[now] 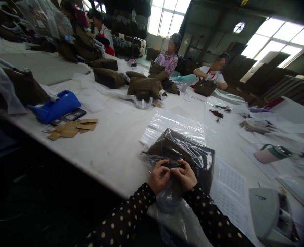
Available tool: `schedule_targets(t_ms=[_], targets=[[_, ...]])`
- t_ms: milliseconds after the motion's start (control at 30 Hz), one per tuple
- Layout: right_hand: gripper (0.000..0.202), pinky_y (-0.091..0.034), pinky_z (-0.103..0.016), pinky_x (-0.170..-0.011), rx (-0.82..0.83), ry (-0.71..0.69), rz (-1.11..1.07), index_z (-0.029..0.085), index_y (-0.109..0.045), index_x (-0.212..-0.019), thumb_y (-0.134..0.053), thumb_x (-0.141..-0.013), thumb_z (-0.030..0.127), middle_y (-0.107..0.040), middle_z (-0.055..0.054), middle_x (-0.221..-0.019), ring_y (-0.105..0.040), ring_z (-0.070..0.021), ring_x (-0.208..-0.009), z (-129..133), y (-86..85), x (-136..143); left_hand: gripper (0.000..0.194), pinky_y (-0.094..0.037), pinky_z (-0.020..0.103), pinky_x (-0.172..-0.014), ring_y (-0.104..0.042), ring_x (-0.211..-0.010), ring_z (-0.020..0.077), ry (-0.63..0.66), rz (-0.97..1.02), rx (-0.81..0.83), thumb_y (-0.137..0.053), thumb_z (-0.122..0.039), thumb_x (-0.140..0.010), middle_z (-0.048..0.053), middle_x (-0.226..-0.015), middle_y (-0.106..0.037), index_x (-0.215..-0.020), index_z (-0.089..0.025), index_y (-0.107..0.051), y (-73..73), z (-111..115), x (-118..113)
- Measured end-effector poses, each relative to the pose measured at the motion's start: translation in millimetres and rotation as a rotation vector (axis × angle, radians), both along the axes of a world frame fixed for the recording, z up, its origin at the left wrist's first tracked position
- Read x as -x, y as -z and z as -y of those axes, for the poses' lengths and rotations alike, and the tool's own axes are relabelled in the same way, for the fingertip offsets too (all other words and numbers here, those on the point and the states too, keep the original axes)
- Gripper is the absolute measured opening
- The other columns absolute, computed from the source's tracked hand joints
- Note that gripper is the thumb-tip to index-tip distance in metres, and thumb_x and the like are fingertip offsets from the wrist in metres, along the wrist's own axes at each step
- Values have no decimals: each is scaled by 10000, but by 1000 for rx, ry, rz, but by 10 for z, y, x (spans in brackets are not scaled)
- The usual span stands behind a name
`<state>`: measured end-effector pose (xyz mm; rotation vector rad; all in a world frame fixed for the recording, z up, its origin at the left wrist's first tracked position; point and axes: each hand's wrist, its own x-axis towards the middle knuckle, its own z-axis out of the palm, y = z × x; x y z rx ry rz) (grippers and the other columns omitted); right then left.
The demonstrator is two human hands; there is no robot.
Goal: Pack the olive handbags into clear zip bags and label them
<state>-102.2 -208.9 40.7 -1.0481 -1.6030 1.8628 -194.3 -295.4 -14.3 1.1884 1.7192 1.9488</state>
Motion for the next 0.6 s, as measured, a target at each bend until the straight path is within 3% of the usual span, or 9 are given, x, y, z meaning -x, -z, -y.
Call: schedule_targets(t_ms=[133,333,500,600], targets=[[533,-474,-315,-724,-187,66,-21,213,-430,-1008,-735,-612,398,-681,-5,-713,-626,-175,-725,79,55,14,123,-394,412,-957,-487,-1103,219,3,20,-7,-513,-256,-831,98,-1137,-544,-808,-170,-599,4,5,2],[570,-408,-237,-502,48,-30,-84,229,-364,-932,-766,-566,397,-614,54,-595,-545,-120,-503,-7,25,-36,133,-366,423,-979,-478,-1099,224,21,-40,-2,-509,-262,-823,92,-1142,-528,-768,-174,-592,-4,12,3],[545,-358,-198,-484,94,-185,-51,217,-361,-895,-763,-574,396,-585,63,-542,-515,-92,-485,-133,-67,-97,103,-398,399,-958,-470,-1107,214,-72,-56,-11,-510,-235,-826,81,-1182,-487,-792,-179,-589,51,-5,-24],[512,-359,-196,-461,64,-302,15,219,-357,-906,-741,-611,383,-595,57,-566,-517,-94,-466,-187,-157,-95,108,-407,406,-955,-459,-1131,213,-146,-82,-49,-511,-216,-832,84,-1199,-477,-923,-187,-559,87,-14,-40]])
